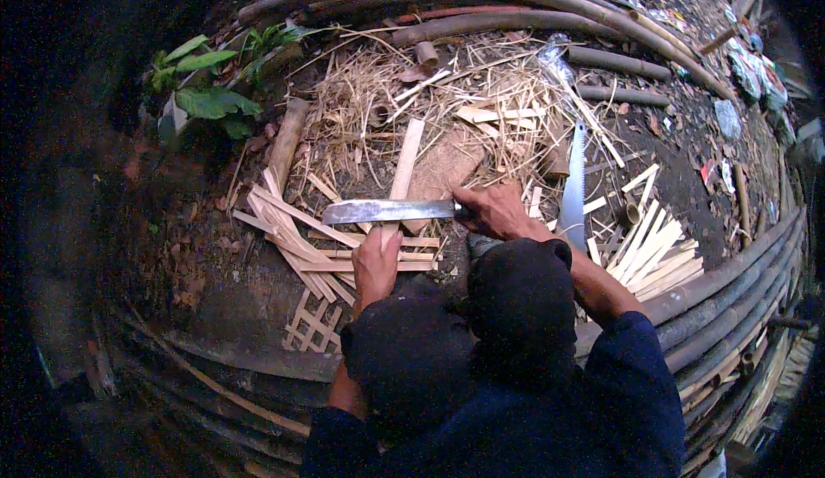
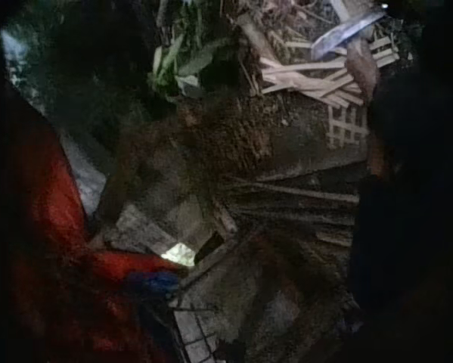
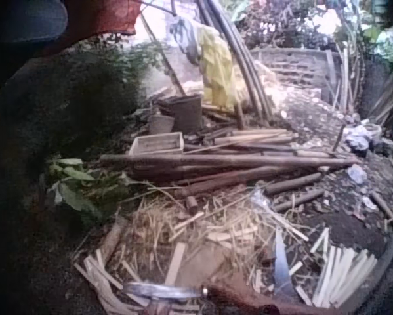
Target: The person uses a knife to split thin wooden sticks into smaller pieces. They repeatedly pick up sticks, position them, and split them with the knife, then gather the resulting pieces into a pile.
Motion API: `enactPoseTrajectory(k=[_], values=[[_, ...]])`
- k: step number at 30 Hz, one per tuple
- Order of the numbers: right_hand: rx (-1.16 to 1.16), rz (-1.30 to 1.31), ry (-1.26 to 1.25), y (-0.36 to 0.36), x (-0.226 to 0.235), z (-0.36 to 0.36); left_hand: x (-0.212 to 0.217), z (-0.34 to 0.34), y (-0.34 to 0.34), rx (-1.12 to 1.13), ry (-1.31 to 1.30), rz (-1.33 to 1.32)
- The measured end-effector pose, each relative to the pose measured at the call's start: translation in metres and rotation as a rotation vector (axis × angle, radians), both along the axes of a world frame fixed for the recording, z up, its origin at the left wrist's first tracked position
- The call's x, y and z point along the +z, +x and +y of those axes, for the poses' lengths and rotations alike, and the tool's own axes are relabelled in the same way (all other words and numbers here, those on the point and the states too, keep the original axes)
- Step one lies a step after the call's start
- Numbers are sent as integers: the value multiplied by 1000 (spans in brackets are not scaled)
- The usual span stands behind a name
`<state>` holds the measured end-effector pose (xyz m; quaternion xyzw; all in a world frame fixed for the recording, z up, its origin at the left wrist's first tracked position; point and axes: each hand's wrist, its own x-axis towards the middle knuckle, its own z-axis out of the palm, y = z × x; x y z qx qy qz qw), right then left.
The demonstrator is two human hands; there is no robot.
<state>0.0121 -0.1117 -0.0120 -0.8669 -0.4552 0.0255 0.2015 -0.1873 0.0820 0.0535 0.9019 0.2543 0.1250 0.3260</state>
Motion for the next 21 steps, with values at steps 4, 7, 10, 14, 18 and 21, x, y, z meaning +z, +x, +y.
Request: enactPoseTrajectory(k=[4, 7, 10, 14, 18, 21], values=[[-484, 164, -60, 78, 20, -23, 8, -11, -39, 17, -151, 61], [-545, 207, -188, 82, 0, -47, 7, -8, -46, 39, -215, 146], [-550, 353, -220, 46, -59, -49, 1, -8, -21, 12, -244, 52], [-437, 242, 3, 22, -69, -39, -3, -7, -12, -8, -244, 78], [-259, 769, 588, 18, -14, 21, -2, -23, 7, -68, -260, 8], [-185, 1101, 661, 15, 5, 47, -11, -27, 15, -98, -293, 44]])
